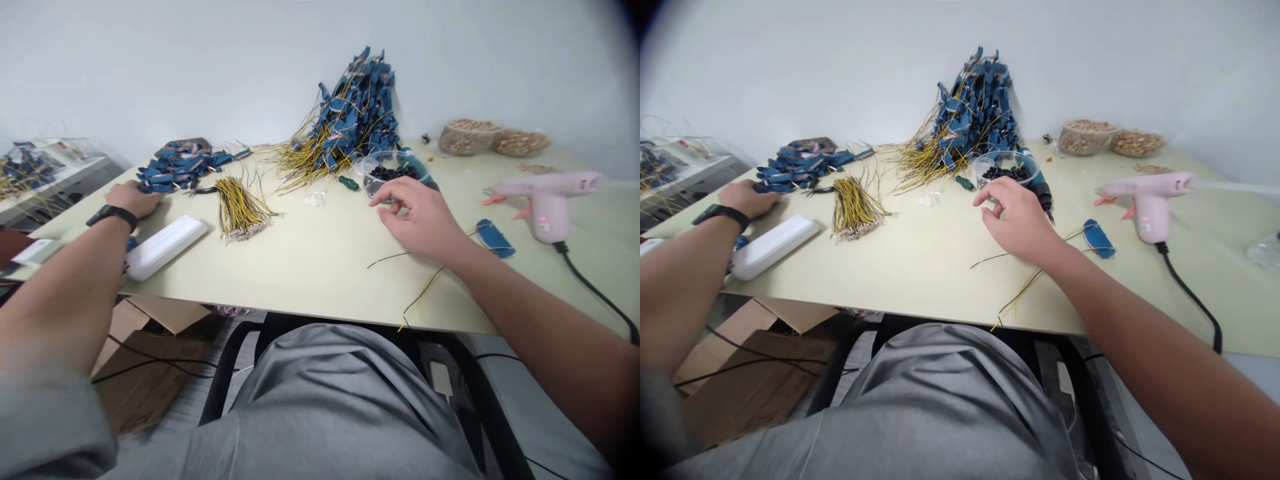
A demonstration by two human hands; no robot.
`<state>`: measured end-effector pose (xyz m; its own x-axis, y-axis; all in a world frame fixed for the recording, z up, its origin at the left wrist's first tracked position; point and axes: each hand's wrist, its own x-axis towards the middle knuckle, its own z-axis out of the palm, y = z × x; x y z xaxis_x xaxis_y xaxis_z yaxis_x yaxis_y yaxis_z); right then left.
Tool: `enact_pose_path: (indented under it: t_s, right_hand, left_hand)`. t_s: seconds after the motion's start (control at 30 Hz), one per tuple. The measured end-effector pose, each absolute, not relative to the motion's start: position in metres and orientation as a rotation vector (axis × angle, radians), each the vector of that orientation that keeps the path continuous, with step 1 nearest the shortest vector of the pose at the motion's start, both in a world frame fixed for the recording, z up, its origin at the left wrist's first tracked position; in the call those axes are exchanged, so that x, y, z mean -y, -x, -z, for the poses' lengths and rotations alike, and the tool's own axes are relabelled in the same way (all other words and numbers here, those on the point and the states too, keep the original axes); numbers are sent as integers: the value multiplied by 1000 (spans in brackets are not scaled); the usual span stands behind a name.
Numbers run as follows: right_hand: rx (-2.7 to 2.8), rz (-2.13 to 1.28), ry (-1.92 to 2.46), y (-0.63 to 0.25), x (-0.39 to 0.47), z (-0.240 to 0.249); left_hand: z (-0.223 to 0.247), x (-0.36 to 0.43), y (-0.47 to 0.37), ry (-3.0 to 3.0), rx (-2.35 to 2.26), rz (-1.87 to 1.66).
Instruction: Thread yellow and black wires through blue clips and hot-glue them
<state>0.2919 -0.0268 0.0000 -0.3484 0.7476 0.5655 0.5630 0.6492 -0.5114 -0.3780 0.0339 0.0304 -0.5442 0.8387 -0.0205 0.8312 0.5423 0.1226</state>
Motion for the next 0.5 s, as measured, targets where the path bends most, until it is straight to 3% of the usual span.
enact_pose_path:
  t_s: [0.5]
  right_hand:
    - [2070,-276,1019,-291,28,-1]
  left_hand:
    - [-47,-26,363,-1380,-2934,-385]
